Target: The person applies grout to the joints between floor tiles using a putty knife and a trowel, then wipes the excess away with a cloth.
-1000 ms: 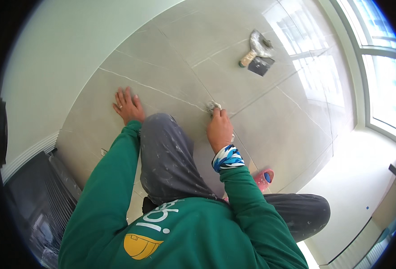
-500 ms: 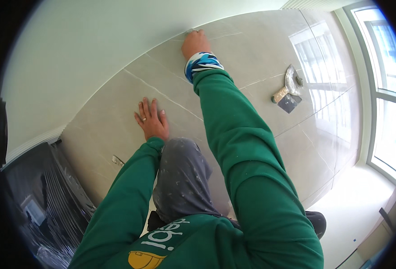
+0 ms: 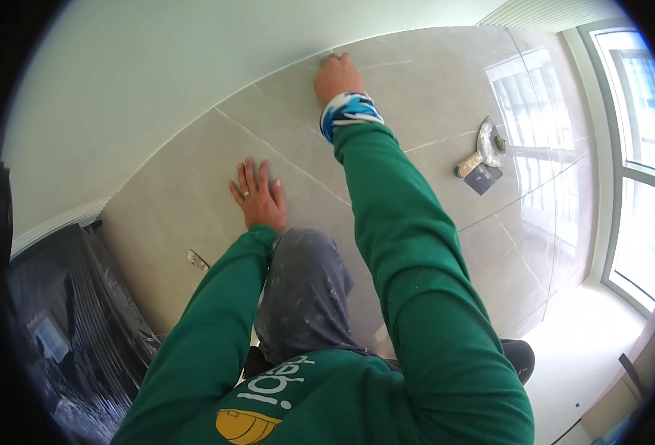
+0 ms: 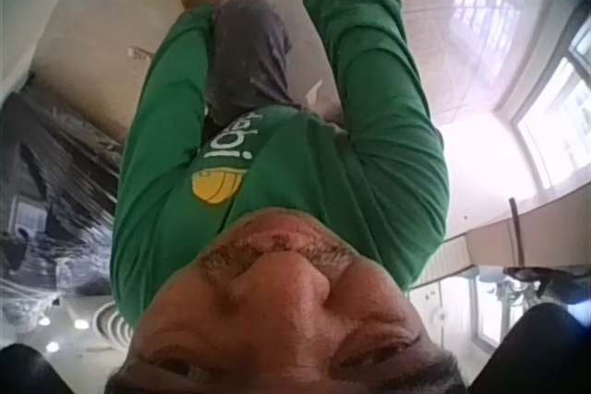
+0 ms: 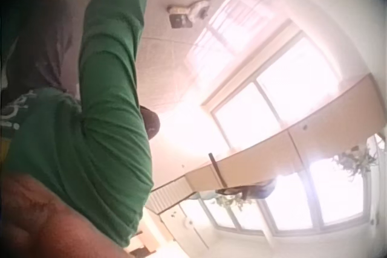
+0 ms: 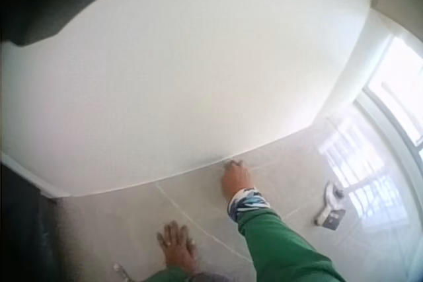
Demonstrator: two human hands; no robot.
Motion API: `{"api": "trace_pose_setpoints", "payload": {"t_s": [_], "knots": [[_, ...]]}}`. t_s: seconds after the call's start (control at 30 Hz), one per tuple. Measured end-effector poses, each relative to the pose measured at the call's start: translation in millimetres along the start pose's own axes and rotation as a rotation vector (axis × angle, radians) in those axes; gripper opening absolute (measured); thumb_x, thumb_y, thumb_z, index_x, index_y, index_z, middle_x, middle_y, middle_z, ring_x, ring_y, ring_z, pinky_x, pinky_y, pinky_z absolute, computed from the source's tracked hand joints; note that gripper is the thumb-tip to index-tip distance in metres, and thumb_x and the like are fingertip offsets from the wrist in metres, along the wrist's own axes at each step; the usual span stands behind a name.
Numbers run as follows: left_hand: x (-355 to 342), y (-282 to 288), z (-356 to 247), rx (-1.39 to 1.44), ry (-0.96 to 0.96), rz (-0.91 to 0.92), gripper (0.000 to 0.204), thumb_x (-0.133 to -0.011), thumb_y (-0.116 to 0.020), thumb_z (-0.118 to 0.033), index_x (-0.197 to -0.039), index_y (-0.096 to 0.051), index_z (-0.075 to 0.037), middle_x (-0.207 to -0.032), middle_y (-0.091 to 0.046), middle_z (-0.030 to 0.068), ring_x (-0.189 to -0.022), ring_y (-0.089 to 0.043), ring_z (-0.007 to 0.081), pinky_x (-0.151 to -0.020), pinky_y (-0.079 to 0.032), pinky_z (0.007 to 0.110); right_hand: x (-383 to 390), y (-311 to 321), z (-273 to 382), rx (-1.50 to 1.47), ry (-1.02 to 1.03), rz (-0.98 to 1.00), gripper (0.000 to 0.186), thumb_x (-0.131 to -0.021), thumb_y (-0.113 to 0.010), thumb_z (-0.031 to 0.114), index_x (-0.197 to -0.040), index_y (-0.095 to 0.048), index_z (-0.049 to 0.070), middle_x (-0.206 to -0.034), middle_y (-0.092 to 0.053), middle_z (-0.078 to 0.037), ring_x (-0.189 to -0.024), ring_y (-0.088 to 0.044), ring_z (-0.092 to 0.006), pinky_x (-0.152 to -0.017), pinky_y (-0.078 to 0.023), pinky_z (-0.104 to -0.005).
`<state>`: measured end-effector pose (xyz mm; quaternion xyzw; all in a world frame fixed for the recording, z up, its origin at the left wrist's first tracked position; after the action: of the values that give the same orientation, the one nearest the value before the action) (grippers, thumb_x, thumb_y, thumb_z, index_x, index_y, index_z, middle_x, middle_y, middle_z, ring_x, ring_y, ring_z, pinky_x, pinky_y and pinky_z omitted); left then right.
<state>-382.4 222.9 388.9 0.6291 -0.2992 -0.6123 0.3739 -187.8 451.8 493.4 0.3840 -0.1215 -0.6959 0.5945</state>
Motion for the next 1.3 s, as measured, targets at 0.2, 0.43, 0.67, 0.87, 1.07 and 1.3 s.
{"api": "trace_pose_setpoints", "payload": {"t_s": [0.2,0.43,0.67,0.87,1.07,1.3], "knots": [[39,9,11,-0.047,0.022,0.015,0.058,-0.103,-0.053,-0.032,-0.156,-0.044,-0.013,-0.169,-0.030,0.0186,-0.157,-0.023,0.0412,-0.125,-0.007,0.069,90,-22,-11,-0.034,-0.035,-0.007,0.027,-0.098,-0.051,0.013,-0.118,-0.063,0.002,-0.124,-0.062,-0.022,-0.107,-0.069,-0.0437,-0.090,-0.057,-0.0513],[-3,6,28,0.042,0.052,-0.006,0.057,-0.103,-0.054,-0.034,-0.156,-0.046,-0.015,-0.170,-0.028,0.0174,-0.158,-0.021,0.0393,-0.125,-0.008,0.069,6,-22,17,0.083,0.053,0.009,0.025,-0.098,-0.051,0.013,-0.114,-0.067,0.003,-0.130,-0.063,-0.027,-0.112,-0.066,-0.0470,-0.098,-0.055,-0.0527],[43,20,47,0.060,0.069,-0.024,0.056,-0.104,-0.052,-0.036,-0.155,-0.047,-0.015,-0.170,-0.028,0.0171,-0.159,-0.021,0.0385,-0.125,-0.008,0.070,265,-12,-29,0.083,-0.115,0.032,0.059,-0.091,-0.051,0.002,-0.150,-0.052,0.005,-0.136,-0.056,-0.026,-0.125,-0.055,-0.0466,-0.103,-0.049,-0.0509],[68,30,40,0.067,0.069,-0.051,0.054,-0.106,-0.047,-0.036,-0.156,-0.045,-0.015,-0.170,-0.028,0.0168,-0.158,-0.022,0.0378,-0.126,-0.008,0.068,257,4,-43,0.142,-0.043,0.059,0.060,-0.091,-0.051,0.000,-0.151,-0.050,0.004,-0.131,-0.056,-0.026,-0.122,-0.057,-0.0462,-0.100,-0.050,-0.0507],[73,35,29,0.126,0.033,-0.095,0.055,-0.105,-0.048,-0.036,-0.156,-0.046,-0.015,-0.170,-0.028,0.0176,-0.158,-0.022,0.0389,-0.125,-0.010,0.070,295,5,-62,0.201,0.169,0.018,0.073,-0.083,-0.061,0.007,-0.154,-0.045,0.001,-0.142,-0.054,-0.028,-0.132,-0.052,-0.0460,-0.110,-0.044,-0.0533],[55,32,13,0.038,-0.014,-0.070,0.059,-0.095,-0.066,-0.031,-0.151,-0.053,-0.016,-0.162,-0.041,0.0196,-0.154,-0.030,0.0401,-0.122,-0.018,0.069,369,35,-74,0.091,0.279,0.189,0.058,-0.092,-0.057,0.011,-0.150,-0.053,0.010,-0.155,-0.048,-0.023,-0.138,-0.049,-0.0456,-0.114,-0.044,-0.0528]]}}
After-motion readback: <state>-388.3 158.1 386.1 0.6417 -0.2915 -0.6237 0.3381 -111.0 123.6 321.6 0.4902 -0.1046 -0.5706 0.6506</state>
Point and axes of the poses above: each hand's wrist, its own x-axis away from the middle knuckle, its own y-axis out of the back of the hand, z = x × y, the point moved 2 cm from there along -x, towards the middle knuckle
